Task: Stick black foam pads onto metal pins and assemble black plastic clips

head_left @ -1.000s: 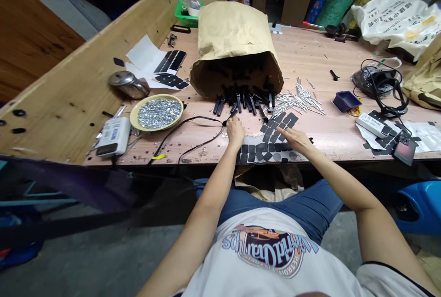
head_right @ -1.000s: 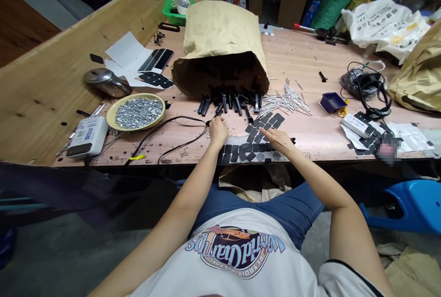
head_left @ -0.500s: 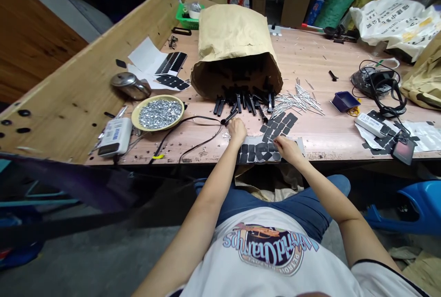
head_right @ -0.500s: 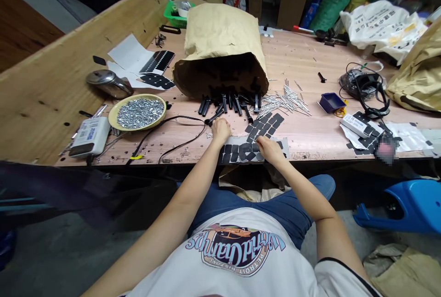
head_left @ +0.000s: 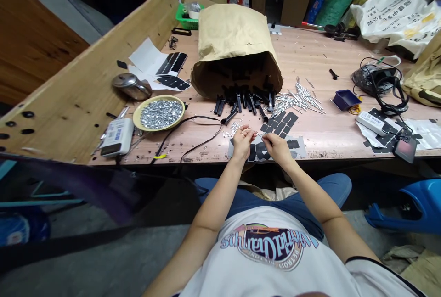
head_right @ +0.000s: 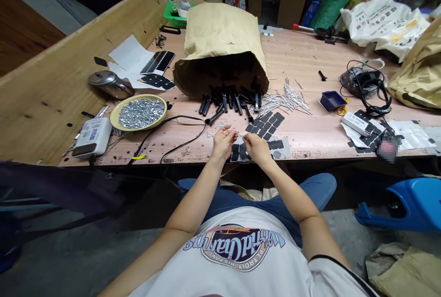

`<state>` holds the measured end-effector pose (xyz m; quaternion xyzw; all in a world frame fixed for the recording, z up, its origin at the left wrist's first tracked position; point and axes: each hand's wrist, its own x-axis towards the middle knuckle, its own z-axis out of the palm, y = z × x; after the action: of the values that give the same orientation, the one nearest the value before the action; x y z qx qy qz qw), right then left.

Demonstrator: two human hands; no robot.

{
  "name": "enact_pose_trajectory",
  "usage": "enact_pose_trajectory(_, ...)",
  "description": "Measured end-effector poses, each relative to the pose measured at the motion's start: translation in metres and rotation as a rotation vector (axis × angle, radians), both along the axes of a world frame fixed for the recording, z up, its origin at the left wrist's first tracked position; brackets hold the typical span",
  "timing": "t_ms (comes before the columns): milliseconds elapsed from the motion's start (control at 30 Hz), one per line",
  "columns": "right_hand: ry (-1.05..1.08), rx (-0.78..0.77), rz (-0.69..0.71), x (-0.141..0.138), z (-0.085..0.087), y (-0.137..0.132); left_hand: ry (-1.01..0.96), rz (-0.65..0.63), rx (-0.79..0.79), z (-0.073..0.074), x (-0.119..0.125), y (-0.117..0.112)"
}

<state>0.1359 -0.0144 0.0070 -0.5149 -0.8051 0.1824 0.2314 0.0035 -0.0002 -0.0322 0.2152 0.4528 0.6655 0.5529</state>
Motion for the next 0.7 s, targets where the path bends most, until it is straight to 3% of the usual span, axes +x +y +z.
enact_pose_trajectory(233,-0.112,-0.017,0.002,-0.001,0.010,-0.006,0.128,-0.006,0.126,-0.002,0.002,-0.010)
enact_pose_trajectory(700,-0.074,-0.056,-0.004,0.011,0.008,-0.011,0.372,-0.092,0.303,-0.001,0.004,-0.020)
